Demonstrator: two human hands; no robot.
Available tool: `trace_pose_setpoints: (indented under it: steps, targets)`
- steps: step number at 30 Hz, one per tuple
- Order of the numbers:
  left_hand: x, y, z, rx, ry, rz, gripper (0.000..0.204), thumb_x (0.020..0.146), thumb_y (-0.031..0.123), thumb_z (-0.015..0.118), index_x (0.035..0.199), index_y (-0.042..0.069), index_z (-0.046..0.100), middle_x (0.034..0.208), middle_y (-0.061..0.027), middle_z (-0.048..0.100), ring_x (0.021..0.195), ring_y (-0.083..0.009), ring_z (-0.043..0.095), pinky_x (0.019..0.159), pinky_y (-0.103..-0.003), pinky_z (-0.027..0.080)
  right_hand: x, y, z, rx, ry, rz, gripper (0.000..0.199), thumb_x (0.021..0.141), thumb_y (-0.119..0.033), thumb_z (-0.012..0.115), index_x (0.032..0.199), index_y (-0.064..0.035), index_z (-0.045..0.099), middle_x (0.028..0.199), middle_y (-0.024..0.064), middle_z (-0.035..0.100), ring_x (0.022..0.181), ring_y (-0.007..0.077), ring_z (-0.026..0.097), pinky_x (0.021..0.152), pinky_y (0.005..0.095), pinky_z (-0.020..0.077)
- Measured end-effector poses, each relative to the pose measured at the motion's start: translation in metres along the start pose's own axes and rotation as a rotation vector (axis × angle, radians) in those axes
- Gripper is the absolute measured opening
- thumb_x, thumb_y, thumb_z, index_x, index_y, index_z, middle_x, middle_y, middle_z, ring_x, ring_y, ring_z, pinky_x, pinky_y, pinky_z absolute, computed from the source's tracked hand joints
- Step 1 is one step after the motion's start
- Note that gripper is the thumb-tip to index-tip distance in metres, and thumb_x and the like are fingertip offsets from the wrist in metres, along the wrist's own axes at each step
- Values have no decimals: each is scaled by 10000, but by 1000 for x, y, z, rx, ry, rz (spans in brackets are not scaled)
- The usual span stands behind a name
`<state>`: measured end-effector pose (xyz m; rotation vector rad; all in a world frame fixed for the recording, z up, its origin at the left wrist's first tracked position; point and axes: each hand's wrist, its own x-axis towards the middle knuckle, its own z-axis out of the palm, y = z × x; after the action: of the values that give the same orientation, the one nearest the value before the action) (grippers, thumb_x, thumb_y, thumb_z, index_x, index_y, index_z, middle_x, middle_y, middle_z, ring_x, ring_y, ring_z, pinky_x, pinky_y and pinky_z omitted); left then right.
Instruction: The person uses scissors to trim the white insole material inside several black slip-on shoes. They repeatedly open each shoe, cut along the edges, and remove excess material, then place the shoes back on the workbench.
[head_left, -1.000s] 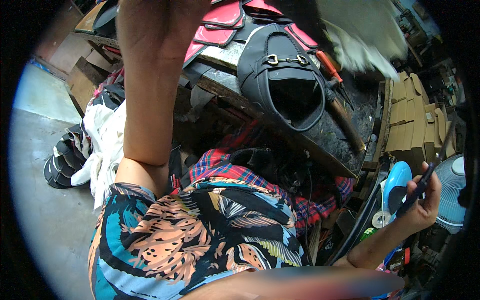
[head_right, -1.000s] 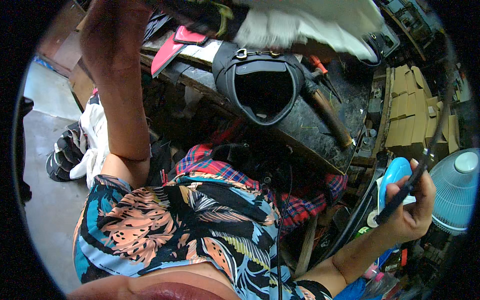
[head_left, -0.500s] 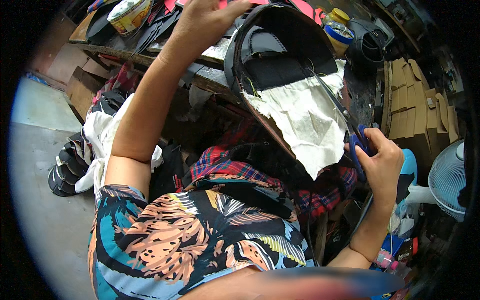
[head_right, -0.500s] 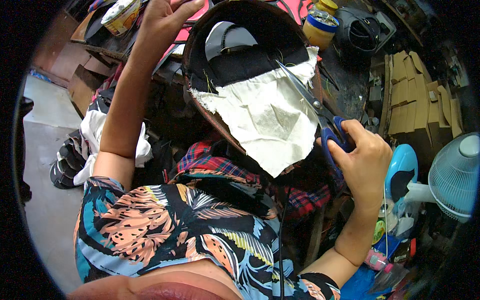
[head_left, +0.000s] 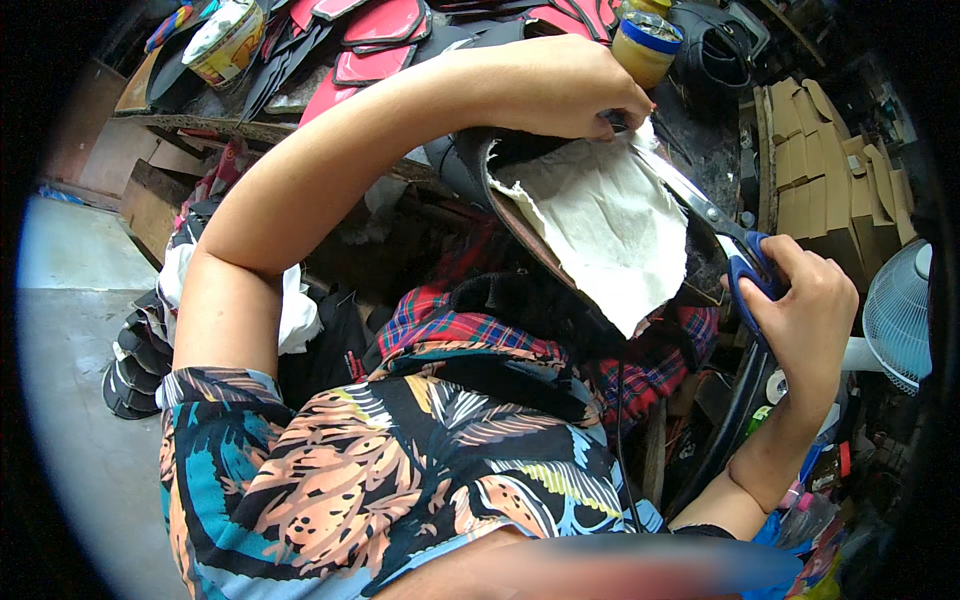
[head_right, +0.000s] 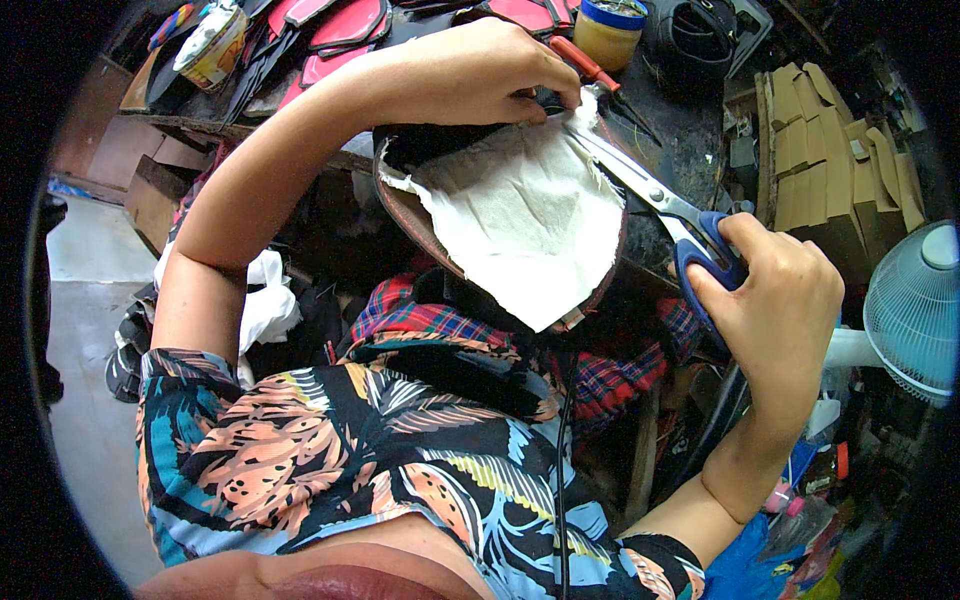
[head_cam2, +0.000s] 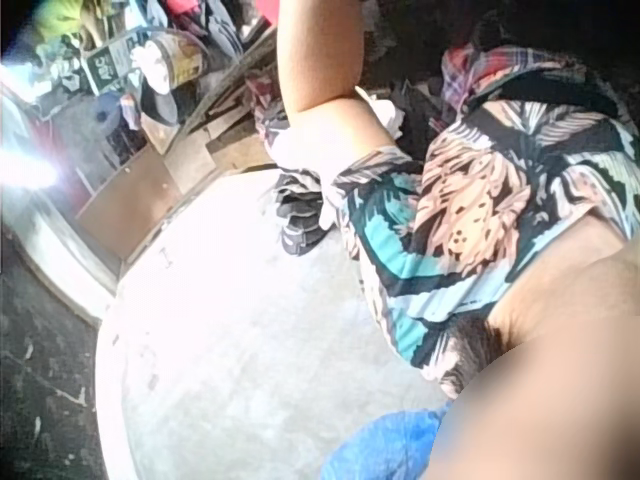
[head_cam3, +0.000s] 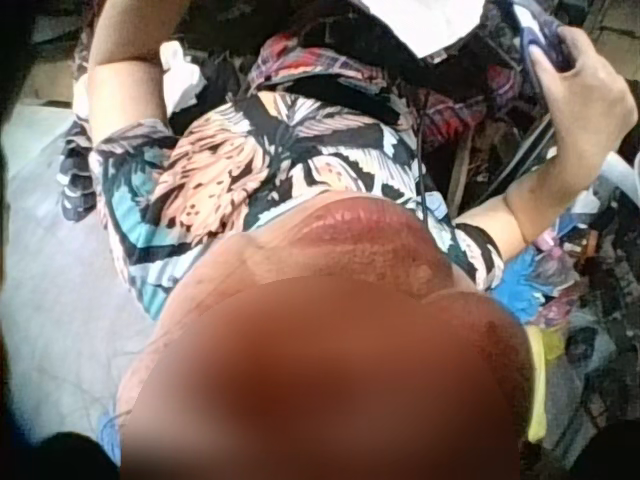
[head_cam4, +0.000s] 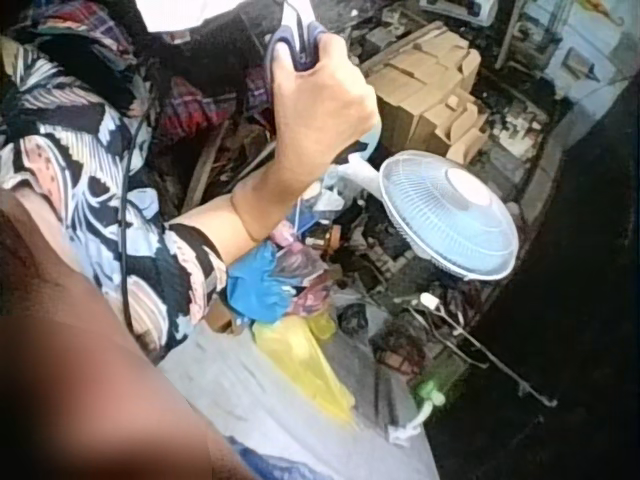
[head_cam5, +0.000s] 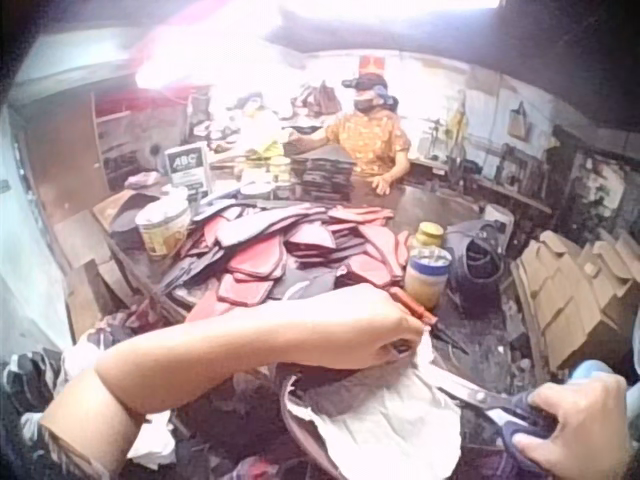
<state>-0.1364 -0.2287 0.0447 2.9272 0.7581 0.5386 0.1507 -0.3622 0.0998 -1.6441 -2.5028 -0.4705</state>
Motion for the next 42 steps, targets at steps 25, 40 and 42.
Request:
trace_pose_setpoints:
  steps: [25,40,42]
  targets:
    - [-3,-10,9,79,-118,-128,201,792,63,720,976,-13,692,1074,-152,684,1058,-324,668,967,-409,518,43,9,-5,46,-125,-124,286,697,-241,817,870,-46,699,713,135,676,640,269,664,651,378,506]
    - [-1,-9,12,168,-93,18,151,826,73,670,891,-63,659,998,-209,681,954,-331,688,915,-414,534,43,11,3,63,-155,-88,400,688,-326,863,911,-31,710,752,132,699,675,258,677,684,362,506]
    - [-4,-11,12,127,-65,4,157,833,72,660,895,-71,644,992,-203,667,943,-325,681,928,-408,529,43,12,2,89,-189,-44,405,690,-337,864,906,-30,711,749,133,698,670,253,674,685,363,505]
